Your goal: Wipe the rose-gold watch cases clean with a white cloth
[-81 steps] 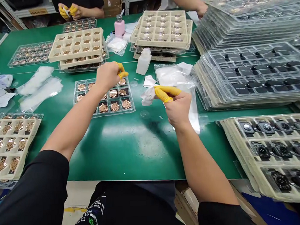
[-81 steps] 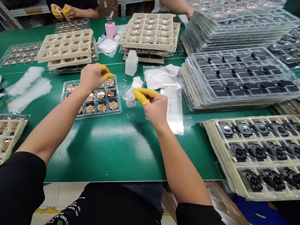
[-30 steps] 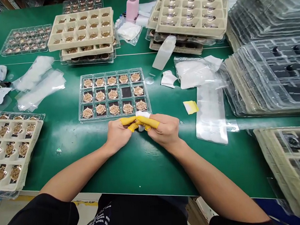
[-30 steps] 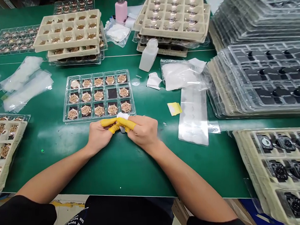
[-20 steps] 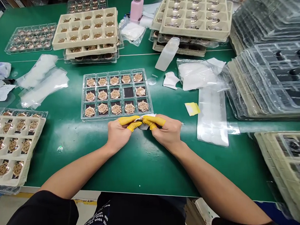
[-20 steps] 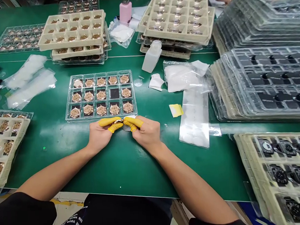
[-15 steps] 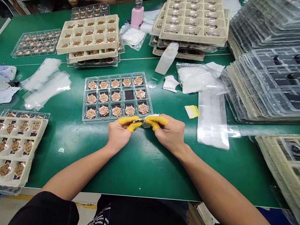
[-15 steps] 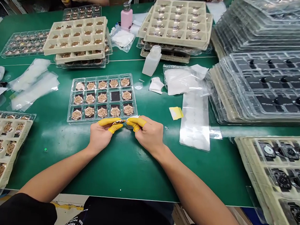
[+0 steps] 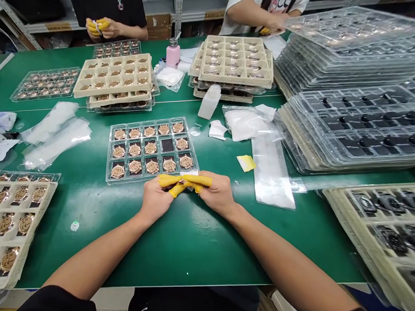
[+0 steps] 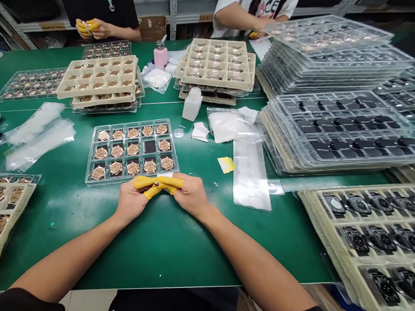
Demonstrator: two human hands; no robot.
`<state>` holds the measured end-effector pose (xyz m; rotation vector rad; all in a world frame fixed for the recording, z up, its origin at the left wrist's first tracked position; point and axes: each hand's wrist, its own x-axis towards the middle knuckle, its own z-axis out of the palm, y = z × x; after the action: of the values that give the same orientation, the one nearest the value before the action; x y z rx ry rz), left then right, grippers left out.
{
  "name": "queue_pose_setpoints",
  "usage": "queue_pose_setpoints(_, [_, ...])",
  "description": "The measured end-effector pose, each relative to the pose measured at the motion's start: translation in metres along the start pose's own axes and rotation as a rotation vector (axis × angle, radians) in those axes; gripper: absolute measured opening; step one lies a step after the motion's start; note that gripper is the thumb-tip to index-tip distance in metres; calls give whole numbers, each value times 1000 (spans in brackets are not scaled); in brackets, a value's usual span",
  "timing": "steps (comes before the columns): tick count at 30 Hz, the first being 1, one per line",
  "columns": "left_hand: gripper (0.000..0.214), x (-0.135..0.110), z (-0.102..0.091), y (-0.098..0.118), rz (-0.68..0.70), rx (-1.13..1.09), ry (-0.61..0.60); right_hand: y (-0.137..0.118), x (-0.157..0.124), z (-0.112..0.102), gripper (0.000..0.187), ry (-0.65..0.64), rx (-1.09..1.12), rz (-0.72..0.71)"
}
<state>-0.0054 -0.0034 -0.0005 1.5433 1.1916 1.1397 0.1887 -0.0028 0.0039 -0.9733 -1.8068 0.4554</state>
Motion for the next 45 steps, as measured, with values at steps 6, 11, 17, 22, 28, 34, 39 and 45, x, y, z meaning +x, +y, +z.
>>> queue_pose_setpoints(6, [17,-1,3,0,48,39,28,-3,-1,-4,31,35,-246,2])
queue_pose_setpoints(11, [19,-2,4,-3,28,18,49,-7,-2,-1,36,79,-252,-4])
queue_pose_setpoints(17, [23,-2,4,1,33,42,5,-4,-2,9,37,110,-252,-89])
queue_pose_setpoints(22, [27,-2,2,1,148,200,18,-2,-5,14,36,83,-376,-141])
queue_pose_setpoints(28, [23,-3,2,-1,85,138,7,0,-4,6,39,10,-506,-287])
queue_pose_setpoints(34, [24,-5,4,4,-57,67,-41,-6,-2,20,32,79,-309,35])
queue_pose_setpoints(39, [27,1,6,3,-252,-188,-14,-6,-1,20,16,239,180,472])
queue_pose_setpoints(45, [21,3,1,2,-94,-156,-57,-2,-8,15,30,54,36,95])
